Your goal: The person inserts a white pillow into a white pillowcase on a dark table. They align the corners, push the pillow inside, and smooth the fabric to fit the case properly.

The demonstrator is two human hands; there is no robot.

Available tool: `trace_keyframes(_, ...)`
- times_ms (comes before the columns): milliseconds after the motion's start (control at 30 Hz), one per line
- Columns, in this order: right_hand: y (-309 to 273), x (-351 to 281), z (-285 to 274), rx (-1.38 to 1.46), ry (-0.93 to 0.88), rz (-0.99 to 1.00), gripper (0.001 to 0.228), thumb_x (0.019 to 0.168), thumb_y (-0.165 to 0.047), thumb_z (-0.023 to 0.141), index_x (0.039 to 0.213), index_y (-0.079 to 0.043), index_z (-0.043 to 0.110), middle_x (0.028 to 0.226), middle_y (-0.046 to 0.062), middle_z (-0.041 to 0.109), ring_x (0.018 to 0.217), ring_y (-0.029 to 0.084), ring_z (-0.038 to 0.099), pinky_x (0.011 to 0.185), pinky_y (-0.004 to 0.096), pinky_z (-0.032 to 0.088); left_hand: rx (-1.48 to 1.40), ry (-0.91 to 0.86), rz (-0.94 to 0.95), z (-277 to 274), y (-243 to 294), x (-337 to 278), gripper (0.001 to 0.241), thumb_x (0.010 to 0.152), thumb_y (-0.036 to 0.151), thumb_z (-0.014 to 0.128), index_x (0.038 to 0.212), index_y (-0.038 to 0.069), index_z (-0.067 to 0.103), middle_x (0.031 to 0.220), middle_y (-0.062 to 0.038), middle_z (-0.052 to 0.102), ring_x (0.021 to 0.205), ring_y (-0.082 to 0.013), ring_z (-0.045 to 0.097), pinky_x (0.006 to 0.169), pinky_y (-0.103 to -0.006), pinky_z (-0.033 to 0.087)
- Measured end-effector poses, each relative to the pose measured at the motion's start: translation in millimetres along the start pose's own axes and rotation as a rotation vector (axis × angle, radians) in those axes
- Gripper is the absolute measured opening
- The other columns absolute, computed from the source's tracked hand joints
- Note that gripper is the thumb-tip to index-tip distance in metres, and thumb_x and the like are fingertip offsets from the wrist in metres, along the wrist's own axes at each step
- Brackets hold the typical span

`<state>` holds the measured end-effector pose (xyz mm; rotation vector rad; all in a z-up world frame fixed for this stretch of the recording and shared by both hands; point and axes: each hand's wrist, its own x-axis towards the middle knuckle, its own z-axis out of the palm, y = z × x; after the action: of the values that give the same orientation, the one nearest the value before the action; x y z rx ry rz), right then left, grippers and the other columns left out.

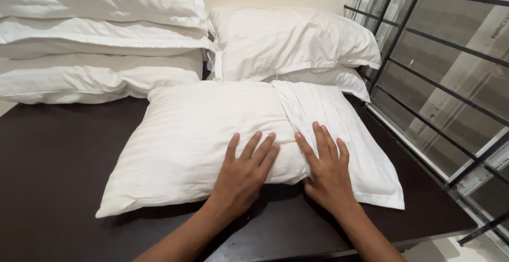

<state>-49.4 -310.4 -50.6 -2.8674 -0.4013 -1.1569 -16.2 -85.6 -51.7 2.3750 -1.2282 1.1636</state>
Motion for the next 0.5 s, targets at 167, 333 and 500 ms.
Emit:
trace_keyframes(167,9,1,-9,0.043,-0.069,0.027,0.111,0.053,-0.002,0.083,0.152,-0.027,0.041,0.163,0.014,0.029,0.150,0.030,0.028,0.116,0.056,0.019,0.034,0.031,-0.025,3,-2,1,0.040,0.087,0.007,0.061,0.126,0.006,0.067,0.145,-0.011,0.059,0.136,-0.0312,0.052,0.113,-0.0583,0.033)
trace_keyframes(333,20,-2,-8,0.029,-0.108,0.085,0.118,0.051,-0.007,0.090,0.154,-0.035,0.042,0.162,0.006,0.030,0.150,0.025,0.028,0.116,0.056,0.018,0.000,0.046,-0.054,6,-3,1,0.034,0.089,0.003,0.058,0.119,0.007,0.072,0.140,-0.008,0.064,0.133,-0.0296,0.056,0.112,-0.0577,0.034)
trace_keyframes(500,36,-2,-5,-0.002,-0.109,0.177,0.119,0.050,-0.004,0.091,0.154,-0.036,0.043,0.163,0.003,0.030,0.150,0.024,0.028,0.119,0.052,0.017,-0.021,0.034,-0.068,5,-4,1,0.034,0.088,0.001,0.058,0.117,0.009,0.073,0.139,-0.006,0.065,0.133,-0.0282,0.056,0.113,-0.0577,0.034)
